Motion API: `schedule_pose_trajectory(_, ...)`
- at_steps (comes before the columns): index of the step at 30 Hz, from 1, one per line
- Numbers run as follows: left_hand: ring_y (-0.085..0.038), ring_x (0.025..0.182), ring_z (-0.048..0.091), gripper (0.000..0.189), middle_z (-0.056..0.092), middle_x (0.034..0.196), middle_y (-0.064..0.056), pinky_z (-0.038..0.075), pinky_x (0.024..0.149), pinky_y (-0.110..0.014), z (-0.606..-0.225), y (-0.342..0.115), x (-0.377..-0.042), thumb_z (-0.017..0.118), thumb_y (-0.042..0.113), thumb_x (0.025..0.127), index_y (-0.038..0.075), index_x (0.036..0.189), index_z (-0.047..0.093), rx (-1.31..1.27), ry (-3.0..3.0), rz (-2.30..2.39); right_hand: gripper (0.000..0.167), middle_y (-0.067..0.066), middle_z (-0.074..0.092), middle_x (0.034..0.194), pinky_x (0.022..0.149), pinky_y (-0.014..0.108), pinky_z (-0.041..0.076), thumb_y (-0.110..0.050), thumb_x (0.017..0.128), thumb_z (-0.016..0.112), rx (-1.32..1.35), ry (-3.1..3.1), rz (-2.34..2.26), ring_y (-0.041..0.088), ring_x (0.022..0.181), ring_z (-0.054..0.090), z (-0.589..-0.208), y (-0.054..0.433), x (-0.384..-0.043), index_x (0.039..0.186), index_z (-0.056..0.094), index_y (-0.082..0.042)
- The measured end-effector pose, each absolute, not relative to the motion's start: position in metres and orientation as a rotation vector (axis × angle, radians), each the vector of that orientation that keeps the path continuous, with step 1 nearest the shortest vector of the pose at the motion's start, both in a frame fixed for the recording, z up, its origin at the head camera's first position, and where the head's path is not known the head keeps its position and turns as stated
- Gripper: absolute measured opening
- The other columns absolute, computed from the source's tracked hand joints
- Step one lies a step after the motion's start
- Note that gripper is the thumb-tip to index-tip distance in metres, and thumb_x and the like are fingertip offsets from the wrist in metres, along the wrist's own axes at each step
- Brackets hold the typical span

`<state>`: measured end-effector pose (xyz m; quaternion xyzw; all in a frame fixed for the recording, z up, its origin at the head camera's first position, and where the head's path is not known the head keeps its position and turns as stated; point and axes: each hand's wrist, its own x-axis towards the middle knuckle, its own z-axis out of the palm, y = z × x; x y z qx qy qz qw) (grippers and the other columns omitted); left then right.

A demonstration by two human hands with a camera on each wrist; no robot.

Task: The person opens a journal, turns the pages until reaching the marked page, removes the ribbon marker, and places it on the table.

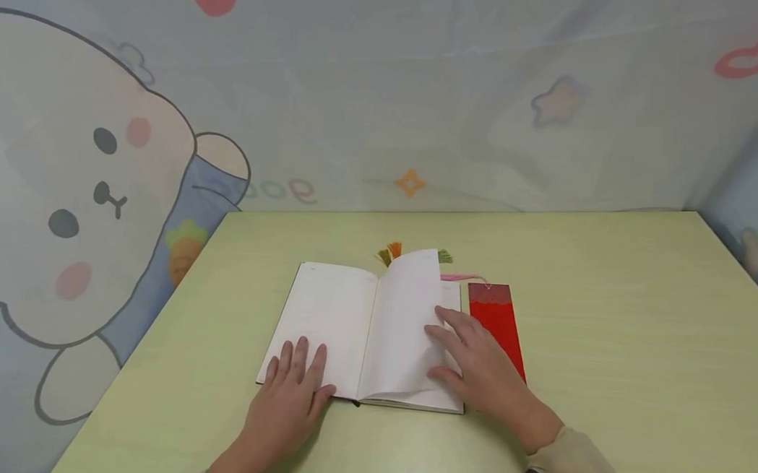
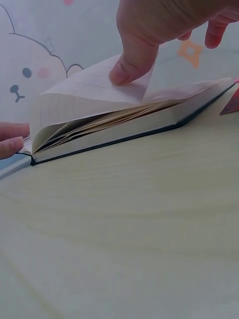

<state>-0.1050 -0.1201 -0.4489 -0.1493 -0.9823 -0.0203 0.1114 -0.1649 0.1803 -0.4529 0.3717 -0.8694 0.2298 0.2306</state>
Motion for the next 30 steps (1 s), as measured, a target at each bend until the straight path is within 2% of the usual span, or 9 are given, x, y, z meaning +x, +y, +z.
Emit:
schedule_pose_trajectory(5, -0.043, 0.131, 0.029, 0.059, 0.038, 0.14, -0.025, 0.022, 0.105, -0.054, -0.446, -0.114, -0.107, 0.049, 0.042, 0.094, 0.002, 0.136, 0.044, -0.444, -2.882, -0.061, 0.067, 0.014, 0.042, 0.139, 0.091, 0.048, 0.043, -0.025, 0.07, 0.08, 1.026, -2.424, 0.625, 0.029, 0.124, 0.041, -0.449, 0.179, -0.166, 0.128, 0.053, -0.007)
schedule_pose_trajectory(10, -0.042, 0.131, 0.03, 0.072, 0.04, 0.139, -0.024, 0.021, 0.105, -0.053, -0.443, -0.104, -0.11, 0.046, 0.057, 0.089, 0.002, 0.136, 0.046, -0.467, -2.838, -0.045, 0.063, 0.014, 0.042, 0.139, 0.09, 0.048, 0.043, -0.033, 0.077, 0.075, 1.048, -2.394, 0.638, 0.028, 0.124, 0.042, -0.448, 0.178, -0.168, 0.13, 0.052, -0.006)
schedule_pose_trajectory(14, -0.04, 0.131, 0.031, 0.078, 0.041, 0.138, -0.024, 0.02, 0.106, -0.053, -0.44, -0.095, -0.112, 0.048, 0.063, 0.085, 0.003, 0.134, 0.047, -0.48, -2.814, -0.009, 0.06, 0.014, 0.042, 0.139, 0.09, 0.047, 0.044, -0.039, 0.082, 0.069, 1.07, -2.369, 0.649, 0.028, 0.124, 0.042, -0.447, 0.177, -0.17, 0.13, 0.052, -0.006)
schedule_pose_trajectory(19, -0.037, 0.133, 0.03, 0.081, 0.041, 0.139, -0.023, 0.019, 0.107, -0.051, -0.438, -0.085, -0.116, 0.048, 0.065, 0.084, 0.003, 0.135, 0.046, -0.496, -2.829, 0.013, 0.059, 0.014, 0.043, 0.139, 0.09, 0.046, 0.044, -0.042, 0.085, 0.065, 1.091, -2.334, 0.651, 0.028, 0.124, 0.042, -0.446, 0.176, -0.174, 0.129, 0.053, -0.006)
schedule_pose_trajectory(26, -0.036, 0.13, 0.036, 0.079, 0.045, 0.135, -0.023, 0.025, 0.105, -0.048, -0.438, -0.078, -0.12, 0.051, 0.062, 0.084, -0.001, 0.133, 0.047, -0.528, -2.744, 0.013, 0.059, 0.013, 0.042, 0.14, 0.091, 0.045, 0.043, -0.046, 0.088, 0.059, 1.103, -2.326, 0.641, 0.027, 0.125, 0.041, -0.443, 0.177, -0.179, 0.131, 0.052, -0.006)
schedule_pose_trajectory(30, -0.037, 0.131, 0.033, 0.081, 0.04, 0.138, -0.025, 0.025, 0.106, -0.048, -0.436, -0.079, -0.121, 0.053, 0.059, 0.085, -0.003, 0.136, 0.041, -0.543, -2.743, -0.002, 0.061, 0.012, 0.042, 0.14, 0.1, 0.036, 0.037, -0.05, 0.091, 0.051, 1.089, -2.342, 0.647, 0.026, 0.126, 0.041, -0.442, 0.179, -0.179, 0.132, 0.05, -0.005)
